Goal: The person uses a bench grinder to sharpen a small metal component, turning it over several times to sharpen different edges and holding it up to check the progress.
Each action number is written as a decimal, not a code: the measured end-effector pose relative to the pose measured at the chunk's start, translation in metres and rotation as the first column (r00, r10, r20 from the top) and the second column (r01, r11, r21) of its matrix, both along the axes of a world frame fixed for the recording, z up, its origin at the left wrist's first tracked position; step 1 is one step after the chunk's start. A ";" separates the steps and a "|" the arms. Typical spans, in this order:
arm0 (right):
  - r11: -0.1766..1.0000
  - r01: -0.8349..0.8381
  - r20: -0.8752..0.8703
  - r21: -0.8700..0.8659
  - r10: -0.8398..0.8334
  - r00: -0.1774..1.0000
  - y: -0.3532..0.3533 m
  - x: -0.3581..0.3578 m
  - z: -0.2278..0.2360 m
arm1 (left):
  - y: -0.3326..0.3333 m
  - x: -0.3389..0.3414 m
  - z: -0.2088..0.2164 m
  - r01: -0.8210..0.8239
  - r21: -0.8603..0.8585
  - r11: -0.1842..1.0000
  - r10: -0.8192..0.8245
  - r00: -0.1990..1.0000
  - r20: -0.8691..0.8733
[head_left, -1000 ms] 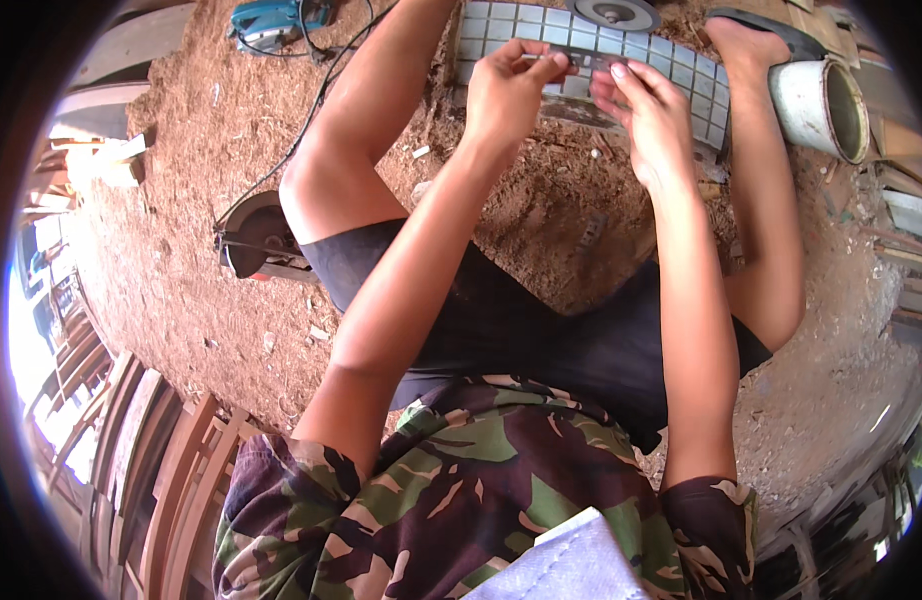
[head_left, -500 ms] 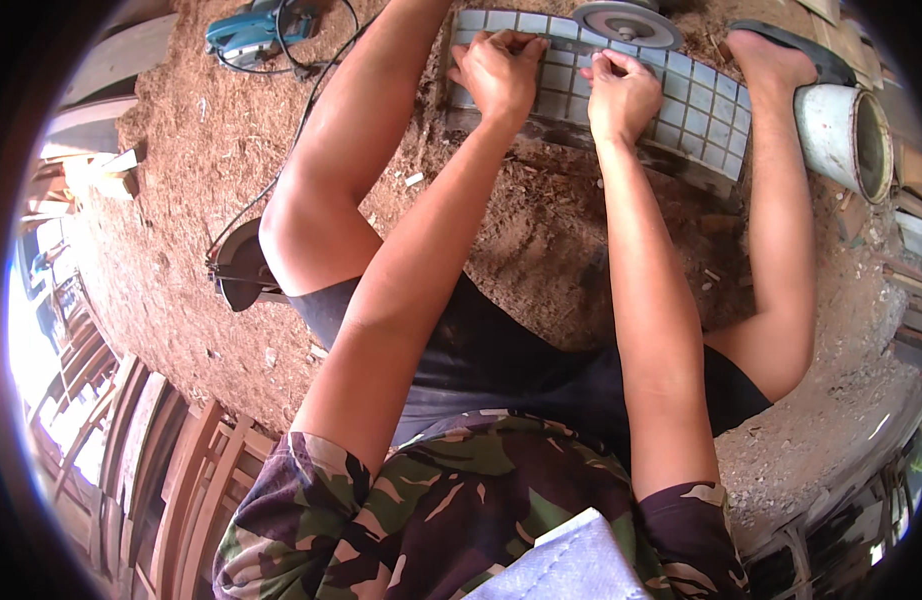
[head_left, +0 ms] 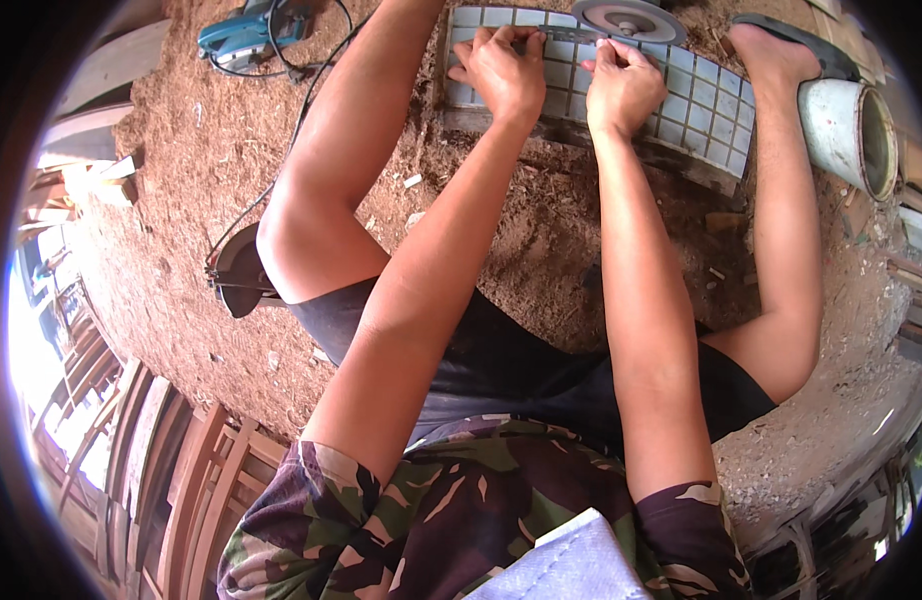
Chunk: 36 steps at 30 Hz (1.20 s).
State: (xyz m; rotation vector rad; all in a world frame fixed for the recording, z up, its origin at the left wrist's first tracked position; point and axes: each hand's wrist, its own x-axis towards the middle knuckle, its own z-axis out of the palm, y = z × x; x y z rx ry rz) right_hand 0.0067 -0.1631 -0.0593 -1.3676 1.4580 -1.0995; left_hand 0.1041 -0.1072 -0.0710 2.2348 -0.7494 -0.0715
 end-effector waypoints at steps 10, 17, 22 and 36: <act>1.000 0.012 -0.040 -0.001 -0.012 0.999 -0.001 0.000 0.004 | 0.004 0.001 -0.003 0.029 0.005 1.000 -0.029 0.999 0.023; 0.999 0.030 -0.061 0.043 -0.027 0.998 -0.003 -0.001 0.007 | 0.005 -0.003 0.007 0.048 0.013 0.999 -0.048 0.999 0.010; 0.998 0.023 -0.083 0.057 -0.018 0.996 -0.004 -0.001 0.011 | 0.003 0.002 0.005 0.038 0.101 0.994 -0.038 0.999 0.006; 0.998 0.043 -0.079 0.054 -0.039 0.996 -0.010 -0.008 0.007 | -0.005 0.000 0.018 0.075 0.071 0.995 -0.075 0.997 -0.009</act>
